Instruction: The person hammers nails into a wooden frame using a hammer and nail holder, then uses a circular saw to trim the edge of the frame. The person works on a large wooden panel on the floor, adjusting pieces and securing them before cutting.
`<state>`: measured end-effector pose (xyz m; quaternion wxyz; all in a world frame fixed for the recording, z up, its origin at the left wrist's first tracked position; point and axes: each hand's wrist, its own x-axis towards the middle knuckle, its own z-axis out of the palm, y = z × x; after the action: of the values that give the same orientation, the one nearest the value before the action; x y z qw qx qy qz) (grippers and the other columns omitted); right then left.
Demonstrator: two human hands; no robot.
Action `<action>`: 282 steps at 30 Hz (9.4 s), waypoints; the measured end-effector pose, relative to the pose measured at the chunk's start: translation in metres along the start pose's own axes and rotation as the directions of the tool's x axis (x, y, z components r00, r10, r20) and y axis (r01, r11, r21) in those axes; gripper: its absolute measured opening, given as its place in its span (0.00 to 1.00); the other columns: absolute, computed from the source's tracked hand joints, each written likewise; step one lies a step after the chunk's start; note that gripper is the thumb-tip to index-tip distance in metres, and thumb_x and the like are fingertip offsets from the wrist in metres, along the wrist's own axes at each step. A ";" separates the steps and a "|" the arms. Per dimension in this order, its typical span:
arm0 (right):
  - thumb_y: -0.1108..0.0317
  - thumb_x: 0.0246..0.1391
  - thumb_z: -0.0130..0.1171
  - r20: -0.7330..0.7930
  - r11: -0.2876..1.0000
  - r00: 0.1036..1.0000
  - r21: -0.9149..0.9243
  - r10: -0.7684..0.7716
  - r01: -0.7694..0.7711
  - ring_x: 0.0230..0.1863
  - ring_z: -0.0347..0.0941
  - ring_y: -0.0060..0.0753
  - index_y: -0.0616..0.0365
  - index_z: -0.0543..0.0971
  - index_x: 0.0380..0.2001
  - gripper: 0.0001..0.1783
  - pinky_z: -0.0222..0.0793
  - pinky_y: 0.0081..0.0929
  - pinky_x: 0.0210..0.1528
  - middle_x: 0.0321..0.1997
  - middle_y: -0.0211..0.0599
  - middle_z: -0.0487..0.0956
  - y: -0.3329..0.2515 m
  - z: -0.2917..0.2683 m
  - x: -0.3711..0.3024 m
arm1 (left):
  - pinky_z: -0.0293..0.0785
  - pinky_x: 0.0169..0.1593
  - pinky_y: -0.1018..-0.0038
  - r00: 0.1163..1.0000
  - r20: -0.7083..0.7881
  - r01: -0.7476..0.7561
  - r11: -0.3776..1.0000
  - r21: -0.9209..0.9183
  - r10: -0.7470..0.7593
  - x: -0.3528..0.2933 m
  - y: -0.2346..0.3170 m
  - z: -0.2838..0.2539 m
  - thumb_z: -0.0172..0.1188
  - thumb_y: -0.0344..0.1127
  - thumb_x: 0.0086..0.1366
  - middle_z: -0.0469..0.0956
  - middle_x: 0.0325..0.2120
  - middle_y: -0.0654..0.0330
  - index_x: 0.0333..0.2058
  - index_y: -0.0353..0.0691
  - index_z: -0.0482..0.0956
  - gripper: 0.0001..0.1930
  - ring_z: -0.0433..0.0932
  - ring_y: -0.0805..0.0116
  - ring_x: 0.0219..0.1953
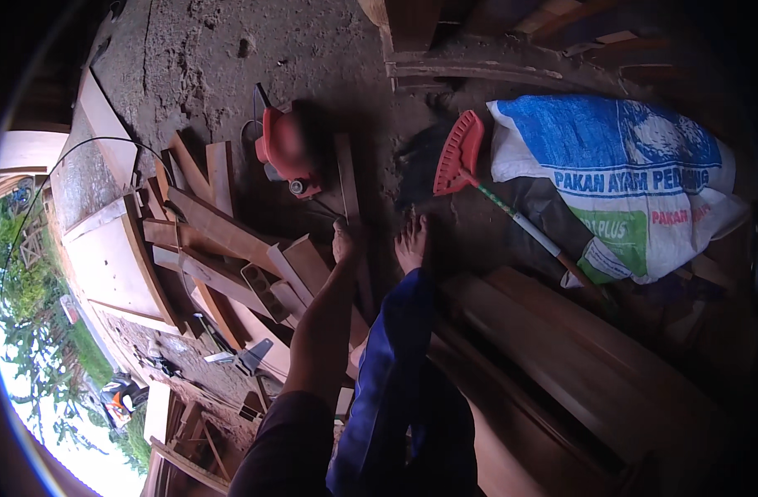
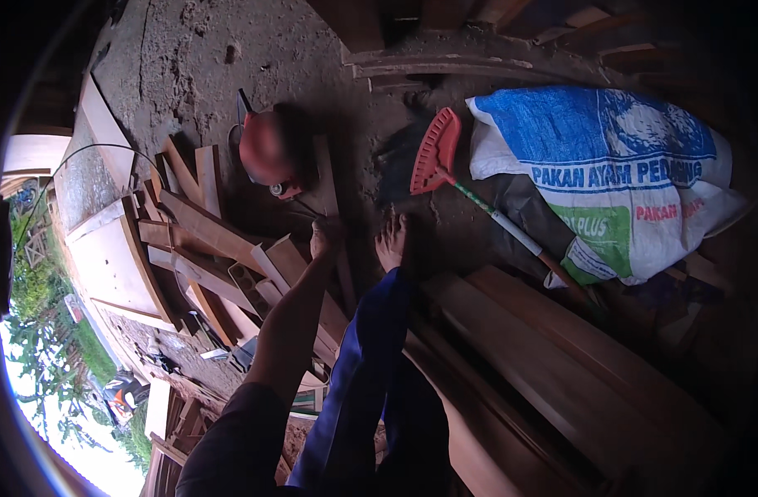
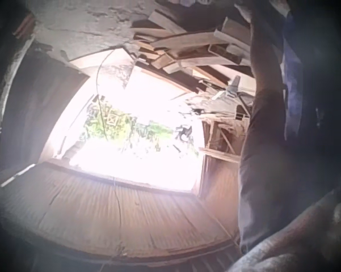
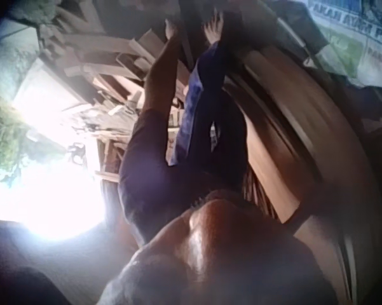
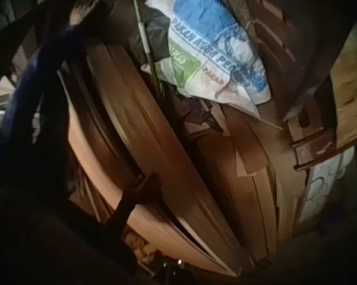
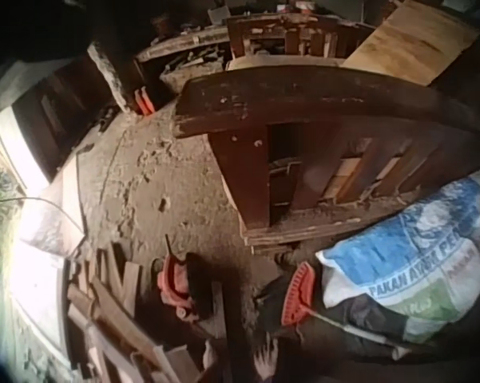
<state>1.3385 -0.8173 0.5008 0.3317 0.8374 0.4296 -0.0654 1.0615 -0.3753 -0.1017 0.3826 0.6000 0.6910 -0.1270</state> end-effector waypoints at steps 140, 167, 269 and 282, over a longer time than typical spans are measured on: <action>0.69 0.60 0.56 -0.208 0.348 0.613 0.666 -0.762 0.660 0.55 0.72 0.61 0.65 0.73 0.57 0.23 0.68 0.45 0.59 0.52 0.56 0.77 -0.425 -0.081 0.467 | 0.79 0.39 0.70 0.605 0.478 0.632 0.019 -0.775 -0.637 -0.492 -0.020 -0.106 0.52 0.50 0.72 0.82 0.32 0.50 0.45 0.28 0.75 0.24 0.81 0.65 0.33; 0.63 0.48 0.60 0.285 0.204 0.116 0.304 -0.951 0.930 0.50 0.79 0.52 0.48 0.81 0.48 0.21 0.72 0.43 0.52 0.45 0.49 0.83 -0.550 -0.200 0.509 | 0.77 0.43 0.76 0.627 0.538 0.347 -0.416 -0.840 -0.563 -0.553 0.153 -0.030 0.54 0.42 0.73 0.82 0.35 0.58 0.46 0.32 0.80 0.17 0.79 0.73 0.37; 0.50 0.45 0.71 0.079 0.538 0.544 0.316 -0.835 0.781 0.54 0.77 0.56 0.44 0.79 0.54 0.32 0.72 0.46 0.57 0.49 0.52 0.82 -1.000 -0.496 -0.248 | 0.77 0.45 0.67 0.680 0.587 0.499 -0.309 -0.810 -0.439 -0.771 -0.819 -0.441 0.55 0.47 0.73 0.77 0.46 0.58 0.57 0.38 0.72 0.23 0.77 0.64 0.43; 0.60 0.48 0.72 0.071 0.438 0.793 0.861 -0.605 0.258 0.30 0.77 0.34 0.55 0.75 0.56 0.32 0.74 0.33 0.31 0.40 0.42 0.80 -1.191 -0.508 -0.365 | 0.76 0.53 0.63 0.821 0.274 0.458 0.290 -0.841 -0.502 -0.667 -1.279 -0.795 0.56 0.53 0.72 0.71 0.57 0.54 0.64 0.37 0.66 0.31 0.74 0.57 0.53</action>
<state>0.1134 -0.2644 0.4418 -0.0482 0.7210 0.4811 -0.4964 -0.4310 -0.6759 0.5259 0.5638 0.0809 0.8076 0.1528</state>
